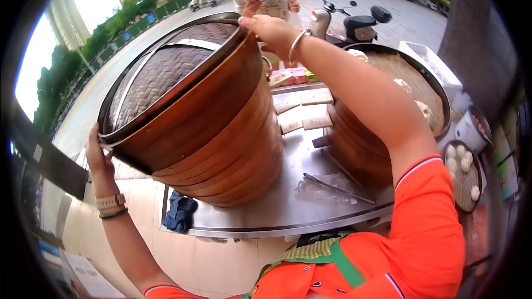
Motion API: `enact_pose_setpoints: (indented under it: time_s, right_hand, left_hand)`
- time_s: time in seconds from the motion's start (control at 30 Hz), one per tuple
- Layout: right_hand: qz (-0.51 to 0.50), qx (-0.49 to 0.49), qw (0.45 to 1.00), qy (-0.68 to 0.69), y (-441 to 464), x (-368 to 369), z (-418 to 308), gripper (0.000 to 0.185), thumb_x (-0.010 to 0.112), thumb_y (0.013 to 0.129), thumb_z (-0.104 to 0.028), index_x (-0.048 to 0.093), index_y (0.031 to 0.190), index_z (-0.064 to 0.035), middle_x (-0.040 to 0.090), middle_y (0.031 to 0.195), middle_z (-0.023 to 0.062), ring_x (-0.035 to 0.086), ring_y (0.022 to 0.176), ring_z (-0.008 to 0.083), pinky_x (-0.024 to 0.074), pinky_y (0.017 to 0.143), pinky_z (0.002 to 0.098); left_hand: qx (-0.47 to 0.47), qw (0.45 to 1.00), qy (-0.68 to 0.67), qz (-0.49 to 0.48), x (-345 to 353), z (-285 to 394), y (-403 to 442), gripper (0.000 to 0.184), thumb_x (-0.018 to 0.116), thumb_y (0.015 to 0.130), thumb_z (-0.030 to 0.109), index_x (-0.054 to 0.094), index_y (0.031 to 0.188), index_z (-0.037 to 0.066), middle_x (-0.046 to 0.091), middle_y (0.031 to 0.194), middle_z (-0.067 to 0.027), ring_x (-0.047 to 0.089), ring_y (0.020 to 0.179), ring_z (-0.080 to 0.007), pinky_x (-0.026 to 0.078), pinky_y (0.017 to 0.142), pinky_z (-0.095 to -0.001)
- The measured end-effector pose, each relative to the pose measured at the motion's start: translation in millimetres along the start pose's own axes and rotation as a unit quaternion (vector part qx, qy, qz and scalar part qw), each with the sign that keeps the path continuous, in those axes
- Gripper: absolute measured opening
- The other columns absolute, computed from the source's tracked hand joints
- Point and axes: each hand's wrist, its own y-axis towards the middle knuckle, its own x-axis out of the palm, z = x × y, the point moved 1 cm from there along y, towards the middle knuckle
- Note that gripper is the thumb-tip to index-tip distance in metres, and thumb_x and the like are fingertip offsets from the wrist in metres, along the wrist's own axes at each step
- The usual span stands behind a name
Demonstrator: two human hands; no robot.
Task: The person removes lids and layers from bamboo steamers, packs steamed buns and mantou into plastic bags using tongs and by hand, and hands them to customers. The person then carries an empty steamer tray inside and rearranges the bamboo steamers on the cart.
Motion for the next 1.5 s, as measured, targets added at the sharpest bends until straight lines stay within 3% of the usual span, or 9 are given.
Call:
enact_pose_setpoints:
  time_s: [0.03,0.07,0.3,0.57,0.83,0.9,1.03,1.23,1.5]
  right_hand:
    - [0.046,-0.098,0.994,-0.014,-26.5,-1.1,11.6,0.067,0.054,0.083,-0.045,0.045,0.117,0.0118,0.056,0.11,0.0215,0.057,0.098,0.027,0.0442,0.081,0.0305]
    - [0.006,-0.054,0.998,0.019,-69.7,-7.5,18.4,0.053,0.055,0.085,-0.036,0.043,0.124,-0.0018,0.054,0.109,0.0075,0.052,0.092,0.0148,0.0442,0.081,0.0274]
    - [-0.14,0.101,0.904,-0.39,-348.1,-45.9,213.6,0.047,0.052,0.07,-0.007,0.046,0.116,0.0015,0.051,0.112,0.018,0.048,0.105,0.0332,0.0383,0.093,0.039]
    - [-0.095,0.272,0.855,-0.432,-370.2,-47.1,237.3,0.046,0.051,0.071,-0.007,0.042,0.116,0.0007,0.051,0.107,0.0199,0.052,0.099,0.0328,0.0427,0.086,0.0392]
    - [0.125,-0.006,0.955,-0.269,-432.2,-114.3,169.3,0.054,0.066,0.073,-0.017,0.037,0.116,-0.0022,0.048,0.094,0.0139,0.056,0.08,0.0272,0.046,0.066,0.0367]
    - [0.24,0.227,0.914,-0.234,-466.3,-152.3,158.2,0.06,0.067,0.074,-0.024,0.036,0.12,0.0002,0.048,0.096,0.0143,0.053,0.078,0.0261,0.0451,0.069,0.0346]
    - [0.48,0.199,0.711,-0.474,-547.8,-269.6,187.4,0.06,0.067,0.075,-0.033,0.04,0.114,0.0031,0.053,0.095,0.0183,0.054,0.08,0.0318,0.0458,0.073,0.0383]
    - [0.346,0.556,0.612,-0.443,-644.6,-393.2,245.1,0.061,0.06,0.076,-0.048,0.046,0.103,0.0055,0.054,0.1,0.0255,0.057,0.093,0.0367,0.0481,0.076,0.0411]
    - [0.187,0.561,0.654,-0.473,-675.6,-435.8,252.9,0.051,0.059,0.079,-0.041,0.048,0.102,0.0024,0.056,0.096,0.0192,0.06,0.084,0.0339,0.0489,0.071,0.0401]
  left_hand:
    - [0.121,0.992,0.041,0.021,-17.1,-12.9,16.4,0.041,0.054,0.086,0.028,0.052,0.116,0.0,0.053,0.116,-0.012,0.048,0.108,-0.0186,0.037,0.092,-0.0298]
    - [0.232,0.956,0.168,0.064,-4.7,-4.7,-9.4,0.045,0.049,0.089,0.025,0.045,0.124,-0.003,0.046,0.127,-0.0143,0.041,0.118,-0.022,0.026,0.101,-0.0303]
    - [0.57,0.717,0.397,-0.065,79.5,-25.4,-208.5,0.025,0.04,0.091,0.014,0.051,0.112,0.006,0.043,0.13,-0.0181,0.031,0.126,-0.0379,0.021,0.106,-0.0498]
    - [0.491,0.717,0.214,-0.447,185.0,-103.9,-286.5,0.028,0.051,0.073,-0.002,0.056,0.1,0.004,0.042,0.126,-0.0213,0.035,0.12,-0.0439,0.029,0.098,-0.0513]
    - [0.406,0.69,0.148,-0.58,189.8,-169.0,-369.3,0.026,0.052,0.069,-0.003,0.058,0.093,0.003,0.053,0.108,-0.0174,0.05,0.102,-0.0365,0.041,0.087,-0.0436]
    - [0.394,0.69,0.148,-0.588,190.7,-178.0,-383.1,0.025,0.05,0.069,-0.004,0.057,0.093,0.002,0.053,0.108,-0.0174,0.05,0.102,-0.0358,0.04,0.087,-0.0425]
    - [0.228,0.824,0.164,-0.492,193.2,-204.8,-406.3,0.028,0.046,0.069,-0.006,0.055,0.095,0.0,0.051,0.112,-0.0177,0.048,0.107,-0.0319,0.036,0.092,-0.0385]
    - [0.146,0.869,0.192,-0.433,255.7,-200.9,-457.8,0.027,0.041,0.072,-0.007,0.054,0.096,-0.002,0.051,0.112,-0.0165,0.048,0.106,-0.0279,0.036,0.091,-0.0348]
    - [0.176,0.839,0.206,-0.472,351.5,-174.0,-554.3,0.021,0.045,0.074,-0.007,0.054,0.092,-0.002,0.053,0.104,-0.0177,0.05,0.103,-0.0344,0.036,0.092,-0.0423]
